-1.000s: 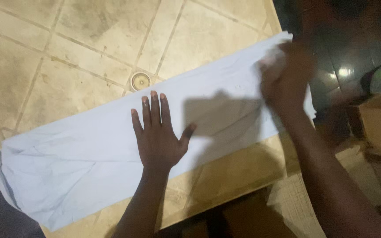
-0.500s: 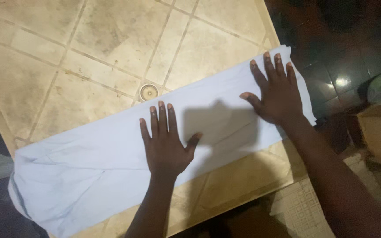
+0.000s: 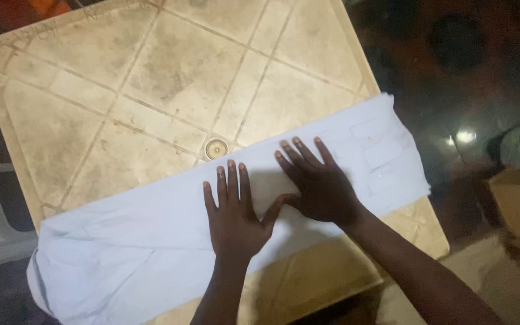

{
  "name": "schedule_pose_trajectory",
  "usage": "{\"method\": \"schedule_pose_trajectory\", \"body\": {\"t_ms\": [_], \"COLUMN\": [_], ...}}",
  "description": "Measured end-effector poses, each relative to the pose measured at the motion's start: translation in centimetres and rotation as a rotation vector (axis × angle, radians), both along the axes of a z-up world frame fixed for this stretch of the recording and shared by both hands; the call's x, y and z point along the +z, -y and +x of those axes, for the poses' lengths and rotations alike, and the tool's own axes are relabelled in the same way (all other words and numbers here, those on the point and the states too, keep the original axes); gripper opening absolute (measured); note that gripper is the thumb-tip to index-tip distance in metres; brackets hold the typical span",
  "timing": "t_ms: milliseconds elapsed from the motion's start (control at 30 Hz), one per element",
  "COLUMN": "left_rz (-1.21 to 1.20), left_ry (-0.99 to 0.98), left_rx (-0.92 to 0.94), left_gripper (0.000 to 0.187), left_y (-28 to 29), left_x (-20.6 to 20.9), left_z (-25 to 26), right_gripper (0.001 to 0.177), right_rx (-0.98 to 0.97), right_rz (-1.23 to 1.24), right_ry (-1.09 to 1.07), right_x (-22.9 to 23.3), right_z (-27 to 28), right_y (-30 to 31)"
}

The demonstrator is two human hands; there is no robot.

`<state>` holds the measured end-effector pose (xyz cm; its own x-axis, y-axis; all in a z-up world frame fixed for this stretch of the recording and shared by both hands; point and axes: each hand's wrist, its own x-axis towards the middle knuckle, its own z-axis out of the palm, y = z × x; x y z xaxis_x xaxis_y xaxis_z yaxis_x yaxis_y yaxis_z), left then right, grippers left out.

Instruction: The person folds a white shirt on a table, smoothing the fabric, folding the sleeves inward, and then folding the body of the shirt into a square.

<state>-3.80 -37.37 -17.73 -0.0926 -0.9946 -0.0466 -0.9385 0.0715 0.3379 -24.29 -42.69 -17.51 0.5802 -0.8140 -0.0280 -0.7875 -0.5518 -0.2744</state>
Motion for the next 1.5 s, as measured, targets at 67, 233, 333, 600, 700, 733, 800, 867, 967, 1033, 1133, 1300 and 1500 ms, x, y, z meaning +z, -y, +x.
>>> {"method": "schedule_pose_trajectory", "body": {"t_ms": [67,233,333,600,700,733,800,867,967,1033,1133,1300,1500], "left_rz": [-0.032,-0.035,-0.061,-0.124,-0.126,-0.127,-0.168,-0.058,0.050,0.075,0.034,-0.050,-0.058], "left_ry": [0.002,0.033,-0.059,-0.067,-0.063,-0.067,-0.067,-0.037,0.092,0.185,0.208,0.220,0.272], "left_rx": [-0.001,-0.006,0.007,-0.002,0.011,0.014,-0.007,-0.008,-0.073,-0.126,0.054,0.279,0.311], "left_gripper": [0.103,0.099,0.100,0.092,0.082,0.082,0.076,0.075,0.074,0.073,0.078,0.084,0.075], "left_y": [0.0,-0.1,-0.1,-0.1,-0.5,-0.5,-0.8,-0.5,-0.2,-0.6,-1.7,-3.9,-4.7], "left_x": [0.0,-0.1,0.4,0.2,-0.3,-0.4,-0.5,-0.7,-0.7,-0.8,-1.6,-1.0,-0.8], "left_z": [0.1,0.2,0.1,0.4,0.2,0.3,0.5,0.2,1.1,2.4,7.3,19.5,24.1], "right_gripper": [0.094,0.084,0.078,0.082,0.078,0.080,0.081,0.079,0.076,0.076,0.079,0.081,0.079], "right_rx": [-0.026,-0.187,-0.181,-0.170,-0.080,-0.130,-0.181,-0.182,-0.204,-0.199,-0.210,-0.207,-0.210], "right_rz": [-0.013,-0.112,-0.118,-0.037,-0.063,-0.097,-0.123,-0.122,-0.085,-0.089,-0.060,-0.056,-0.055], "right_ry": [-0.066,-0.214,-0.181,-0.051,0.024,0.012,-0.004,-0.050,-0.020,-0.067,-0.131,-0.161,-0.163], "right_x": [-0.1,0.1,0.5,-0.7,-1.4,-1.6,-1.8,-1.8,-0.9,-0.7,-0.7,-1.0,-1.6], "right_z": [-0.7,-5.1,-5.4,4.4,5.9,6.0,6.1,6.4,6.6,7.1,7.4,7.5,7.5], "right_y": [1.4,2.4,2.6,-0.5,-1.5,-1.4,-1.5,-1.1,-1.0,-0.9,-1.1,-1.0,-1.6]}}
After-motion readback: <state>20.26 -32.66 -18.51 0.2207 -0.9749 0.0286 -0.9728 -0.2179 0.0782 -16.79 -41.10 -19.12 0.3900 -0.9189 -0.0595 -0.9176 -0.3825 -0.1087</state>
